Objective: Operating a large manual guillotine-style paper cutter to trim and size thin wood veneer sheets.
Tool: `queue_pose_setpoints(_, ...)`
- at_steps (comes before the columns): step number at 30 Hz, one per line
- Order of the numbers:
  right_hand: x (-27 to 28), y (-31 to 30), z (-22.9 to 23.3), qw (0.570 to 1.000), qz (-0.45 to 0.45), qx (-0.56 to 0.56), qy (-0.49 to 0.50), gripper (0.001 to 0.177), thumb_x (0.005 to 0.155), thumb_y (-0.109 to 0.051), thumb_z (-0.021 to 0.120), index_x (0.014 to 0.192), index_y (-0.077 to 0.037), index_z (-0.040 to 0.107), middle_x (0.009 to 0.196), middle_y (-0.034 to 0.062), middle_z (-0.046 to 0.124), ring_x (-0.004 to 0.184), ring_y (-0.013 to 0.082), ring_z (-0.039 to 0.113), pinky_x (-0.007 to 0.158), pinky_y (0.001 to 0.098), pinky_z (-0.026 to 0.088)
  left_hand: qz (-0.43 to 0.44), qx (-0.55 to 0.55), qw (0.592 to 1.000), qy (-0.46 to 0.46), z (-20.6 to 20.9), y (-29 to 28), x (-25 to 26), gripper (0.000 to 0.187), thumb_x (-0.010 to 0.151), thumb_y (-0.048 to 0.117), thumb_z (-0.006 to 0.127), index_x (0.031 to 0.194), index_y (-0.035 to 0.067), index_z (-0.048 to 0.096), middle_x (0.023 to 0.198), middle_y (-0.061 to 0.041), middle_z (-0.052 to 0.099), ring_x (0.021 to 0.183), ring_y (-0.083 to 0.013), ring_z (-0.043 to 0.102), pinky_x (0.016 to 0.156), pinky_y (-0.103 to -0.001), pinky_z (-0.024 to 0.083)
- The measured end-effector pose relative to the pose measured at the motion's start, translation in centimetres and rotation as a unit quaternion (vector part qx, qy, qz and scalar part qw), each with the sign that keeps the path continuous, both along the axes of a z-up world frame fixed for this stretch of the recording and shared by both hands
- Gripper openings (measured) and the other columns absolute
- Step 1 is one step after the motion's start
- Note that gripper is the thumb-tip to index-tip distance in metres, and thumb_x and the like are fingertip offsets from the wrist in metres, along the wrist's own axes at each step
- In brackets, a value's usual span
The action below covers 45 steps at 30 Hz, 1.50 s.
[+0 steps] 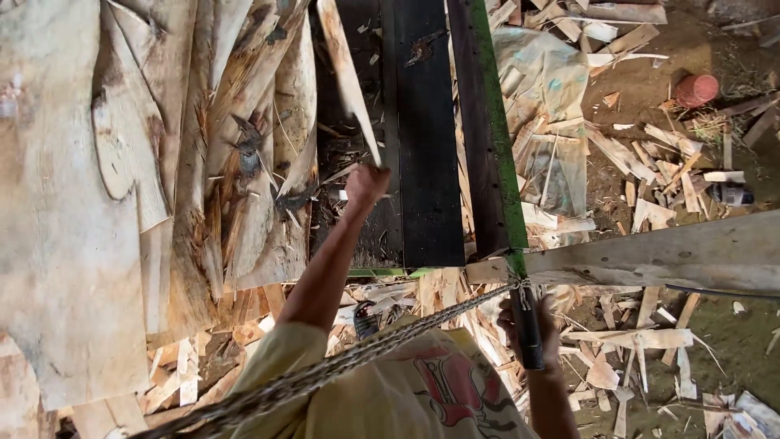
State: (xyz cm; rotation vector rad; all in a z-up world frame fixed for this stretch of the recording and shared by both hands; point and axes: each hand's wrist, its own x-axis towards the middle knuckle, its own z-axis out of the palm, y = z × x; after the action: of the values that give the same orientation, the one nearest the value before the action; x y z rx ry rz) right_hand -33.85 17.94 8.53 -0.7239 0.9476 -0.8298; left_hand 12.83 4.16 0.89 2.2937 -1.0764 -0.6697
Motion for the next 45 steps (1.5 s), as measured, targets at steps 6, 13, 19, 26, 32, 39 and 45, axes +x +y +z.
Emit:
queue_pose_setpoints(6,6.7,0.2,-2.1,0.945,0.251,-0.18,0.111,0.056,0.103,-0.035,0.054,0.15,-0.006,0.046,0.123,0.0137,0.069,0.109,0.0233,0.072,0.091,0.0386,0.062,-0.057,-0.132,0.938,0.316,5.4,12.6,-11.8,0.029,0.102,0.025,0.059,0.09,0.004,0.073,0.077,-0.011,0.072,0.045,-0.012,0.056,0.039,-0.031,0.046)
queue_pose_setpoints(13,8.3,-2.5,-6.7,0.922,0.339,-0.075,0.173,0.041,0.102,-0.032,0.066,0.124,0.002,0.071,0.094,0.0143,0.071,0.079,0.0174,0.065,0.067,0.0317,0.051,-0.29,0.096,0.891,0.336,0.2,18.8,-17.5,0.028,0.094,0.025,0.073,0.108,0.001,0.081,0.09,-0.013,0.08,0.063,-0.0164,0.069,0.057,-0.029,0.058)
queue_pose_setpoints(19,4.2,-1.9,-6.3,0.951,0.268,-0.104,0.113,0.031,0.094,-0.015,0.067,0.122,-0.003,0.068,0.101,0.0077,0.075,0.088,0.0156,0.073,0.08,0.0339,0.062,0.024,-0.024,0.818,0.575,1.2,13.8,-9.6,0.05,0.107,0.035,0.058,0.132,-0.008,0.059,0.112,-0.023,0.075,0.084,-0.0294,0.076,0.073,-0.041,0.069)
queue_pose_setpoints(26,-3.4,-6.7,-15.2,0.925,0.298,-0.19,0.142,0.017,0.099,-0.014,0.073,0.104,0.002,0.074,0.098,0.0156,0.077,0.086,0.022,0.074,0.077,0.0387,0.065,0.208,-0.248,0.753,0.573,10.8,11.7,-3.4,0.044,0.092,0.019,0.056,0.135,0.008,0.052,0.115,-0.016,0.071,0.087,-0.0251,0.077,0.067,-0.042,0.07)
queue_pose_setpoints(32,-5.0,-11.7,-16.7,0.835,0.154,-0.385,0.363,0.028,0.109,-0.017,0.056,0.128,-0.001,0.067,0.119,0.0158,0.072,0.088,0.019,0.071,0.072,0.0337,0.062,0.115,-0.264,0.746,0.6,8.4,12.3,-0.8,0.044,0.096,0.012,0.066,0.132,-0.011,0.055,0.112,-0.026,0.074,0.088,-0.0327,0.077,0.071,-0.043,0.07)
queue_pose_setpoints(39,-1.2,-4.6,8.7,0.894,0.111,-0.202,0.384,0.046,0.113,-0.035,0.041,0.146,-0.011,0.06,0.1,0.0142,0.074,0.072,0.0144,0.06,0.06,0.0333,0.051,0.351,-0.336,0.678,0.552,3.8,10.4,-8.8,0.038,0.091,0.008,0.069,0.123,-0.008,0.058,0.103,-0.025,0.074,0.081,-0.0376,0.078,0.066,-0.045,0.065)
queue_pose_setpoints(45,1.7,0.7,13.7,0.933,0.165,-0.078,0.309,0.063,0.091,-0.024,0.069,0.145,-0.006,0.044,0.076,0.0081,0.063,0.057,0.0143,0.062,0.048,0.0325,0.051,0.378,-0.348,0.65,0.56,-1.5,6.2,-12.4,0.031,0.092,0.007,0.069,0.116,-0.009,0.059,0.104,-0.024,0.072,0.086,-0.0349,0.076,0.073,-0.049,0.064)
